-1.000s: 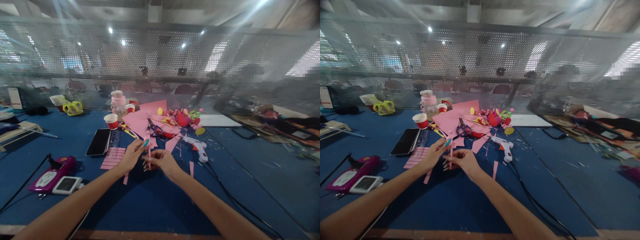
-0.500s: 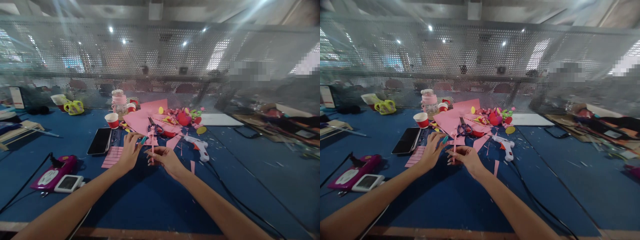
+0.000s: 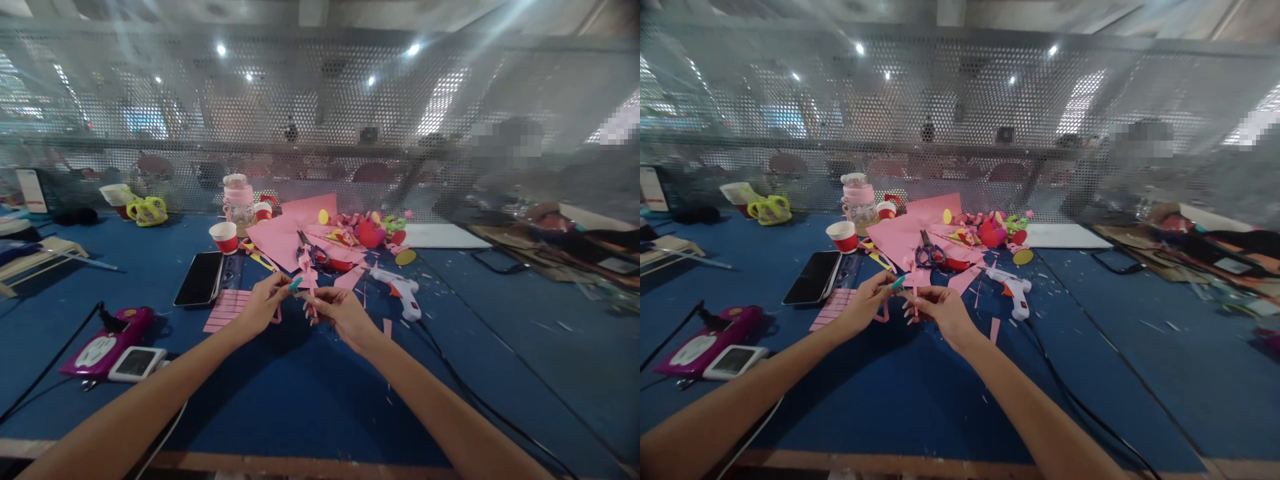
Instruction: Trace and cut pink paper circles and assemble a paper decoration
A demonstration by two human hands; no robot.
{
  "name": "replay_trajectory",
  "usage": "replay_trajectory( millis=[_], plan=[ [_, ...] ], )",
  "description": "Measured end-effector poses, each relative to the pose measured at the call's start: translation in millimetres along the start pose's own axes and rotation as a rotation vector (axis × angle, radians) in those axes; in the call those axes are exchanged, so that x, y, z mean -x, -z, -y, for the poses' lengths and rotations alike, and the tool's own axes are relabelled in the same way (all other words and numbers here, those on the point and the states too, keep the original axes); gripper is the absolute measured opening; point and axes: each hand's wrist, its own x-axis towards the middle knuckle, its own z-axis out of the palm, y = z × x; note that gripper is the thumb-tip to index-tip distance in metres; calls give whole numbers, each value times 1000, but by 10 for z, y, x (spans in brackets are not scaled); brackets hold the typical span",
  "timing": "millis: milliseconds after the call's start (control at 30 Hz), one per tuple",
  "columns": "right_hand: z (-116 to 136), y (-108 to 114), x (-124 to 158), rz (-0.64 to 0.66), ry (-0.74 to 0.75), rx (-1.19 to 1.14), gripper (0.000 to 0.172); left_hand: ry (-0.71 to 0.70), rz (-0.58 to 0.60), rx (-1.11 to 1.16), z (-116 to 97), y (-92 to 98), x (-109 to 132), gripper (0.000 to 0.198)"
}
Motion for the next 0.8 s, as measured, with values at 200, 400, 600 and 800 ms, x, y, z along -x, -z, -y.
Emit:
replay_trajectory(
  millis=[200, 400, 600, 800],
  plan=[
    [31, -12, 8, -44, 18, 2, 27, -172, -137, -135, 31, 10, -9, 31],
    [-17, -21, -5, -73, 54, 70, 27, 67, 19, 349, -16, -108, 1, 39],
    [-75, -58, -26, -157, 47, 96, 28, 277, -42, 627, -30, -201, -6, 49],
    [-112, -85, -27, -115, 19, 73, 29, 305, -140, 619, -27, -205, 1, 49]
  ],
)
